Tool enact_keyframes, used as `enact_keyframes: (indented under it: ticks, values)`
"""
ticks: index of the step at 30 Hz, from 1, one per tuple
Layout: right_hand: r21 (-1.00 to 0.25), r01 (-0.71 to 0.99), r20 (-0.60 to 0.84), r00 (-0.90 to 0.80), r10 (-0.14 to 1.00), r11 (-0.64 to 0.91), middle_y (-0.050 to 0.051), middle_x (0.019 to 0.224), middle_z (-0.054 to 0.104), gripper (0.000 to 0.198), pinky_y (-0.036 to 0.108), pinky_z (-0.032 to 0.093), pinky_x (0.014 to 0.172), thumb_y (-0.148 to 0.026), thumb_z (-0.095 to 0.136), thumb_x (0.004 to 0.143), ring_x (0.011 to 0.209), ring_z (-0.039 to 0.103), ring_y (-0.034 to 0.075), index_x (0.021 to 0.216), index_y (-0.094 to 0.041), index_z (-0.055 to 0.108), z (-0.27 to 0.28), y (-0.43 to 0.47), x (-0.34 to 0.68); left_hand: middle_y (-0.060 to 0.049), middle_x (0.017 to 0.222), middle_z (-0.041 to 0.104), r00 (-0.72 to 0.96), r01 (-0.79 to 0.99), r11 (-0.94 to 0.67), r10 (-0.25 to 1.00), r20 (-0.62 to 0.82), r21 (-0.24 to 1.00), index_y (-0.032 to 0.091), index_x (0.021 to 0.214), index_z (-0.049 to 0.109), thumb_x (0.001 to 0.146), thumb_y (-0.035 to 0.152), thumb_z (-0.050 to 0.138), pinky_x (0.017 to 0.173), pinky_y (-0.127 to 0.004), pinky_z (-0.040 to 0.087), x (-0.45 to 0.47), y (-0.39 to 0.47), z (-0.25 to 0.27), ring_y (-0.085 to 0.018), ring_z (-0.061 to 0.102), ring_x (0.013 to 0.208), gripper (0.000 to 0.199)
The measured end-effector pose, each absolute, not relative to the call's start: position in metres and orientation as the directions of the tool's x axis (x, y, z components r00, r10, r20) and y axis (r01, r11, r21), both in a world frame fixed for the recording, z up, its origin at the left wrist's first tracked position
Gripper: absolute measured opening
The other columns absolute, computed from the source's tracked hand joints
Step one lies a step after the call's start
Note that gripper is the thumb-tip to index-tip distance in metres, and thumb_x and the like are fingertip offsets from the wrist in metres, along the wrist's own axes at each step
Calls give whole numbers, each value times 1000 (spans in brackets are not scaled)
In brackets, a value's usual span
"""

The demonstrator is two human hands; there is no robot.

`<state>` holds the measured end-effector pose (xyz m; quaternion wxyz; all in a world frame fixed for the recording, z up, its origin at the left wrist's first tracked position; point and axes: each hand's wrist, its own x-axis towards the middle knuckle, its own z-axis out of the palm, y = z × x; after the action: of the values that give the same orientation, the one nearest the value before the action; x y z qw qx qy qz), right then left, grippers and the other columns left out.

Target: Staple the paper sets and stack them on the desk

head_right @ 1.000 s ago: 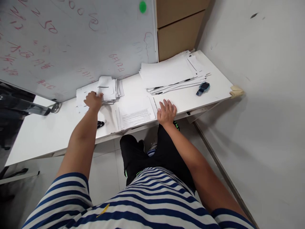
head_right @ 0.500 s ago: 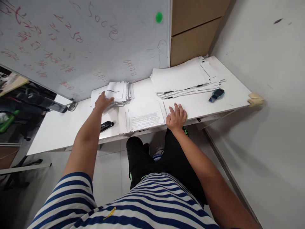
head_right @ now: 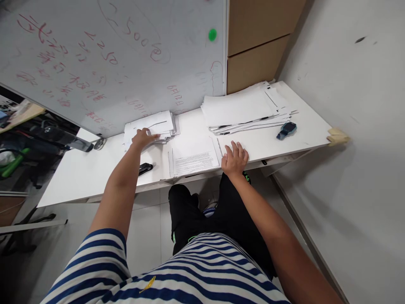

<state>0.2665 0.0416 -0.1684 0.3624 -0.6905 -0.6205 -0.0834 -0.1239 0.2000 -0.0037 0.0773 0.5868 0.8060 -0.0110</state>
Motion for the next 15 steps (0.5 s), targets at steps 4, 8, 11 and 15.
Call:
enact_keyframes:
  ticks: [4, 8, 11, 15]
  values:
    - [-404, 914, 556, 217, 802, 33, 15, 145, 62, 44, 52, 27, 113, -31, 44, 93, 142, 46, 34, 129, -21, 66, -168, 42, 266, -17, 149, 49, -291, 950, 301, 950, -118, 83, 28, 138, 58, 84, 85, 41, 104, -52, 47, -129, 202, -7, -38, 59, 125, 80]
    - [-414, 910, 544, 221, 810, 30, 15, 145, 62, 44, 52, 26, 114, -31, 44, 93, 142, 46, 33, 129, -20, 66, -167, 41, 266, -20, 133, 62, -289, 952, 291, 957, -40, 98, 23, 122, 69, 101, 61, 23, 101, -55, 46, -134, 204, -11, -37, 62, 118, 64]
    - [-424, 906, 524, 226, 821, 22, 15, 145, 62, 44, 52, 26, 114, -31, 44, 92, 143, 46, 33, 130, -21, 66, -165, 41, 266, -22, 124, 65, -348, 929, 329, 933, 96, 169, 17, 113, 70, 105, 44, 24, 97, -51, 47, -131, 204, -10, -36, 63, 115, 54]
    - [-431, 902, 524, 223, 822, 29, 15, 144, 62, 44, 52, 25, 113, -31, 44, 93, 142, 46, 33, 130, -21, 66, -165, 41, 267, -18, 123, 66, -369, 917, 307, 894, 253, 256, 18, 106, 68, 105, 37, 29, 95, -41, 47, -124, 200, 2, -30, 60, 116, 43]
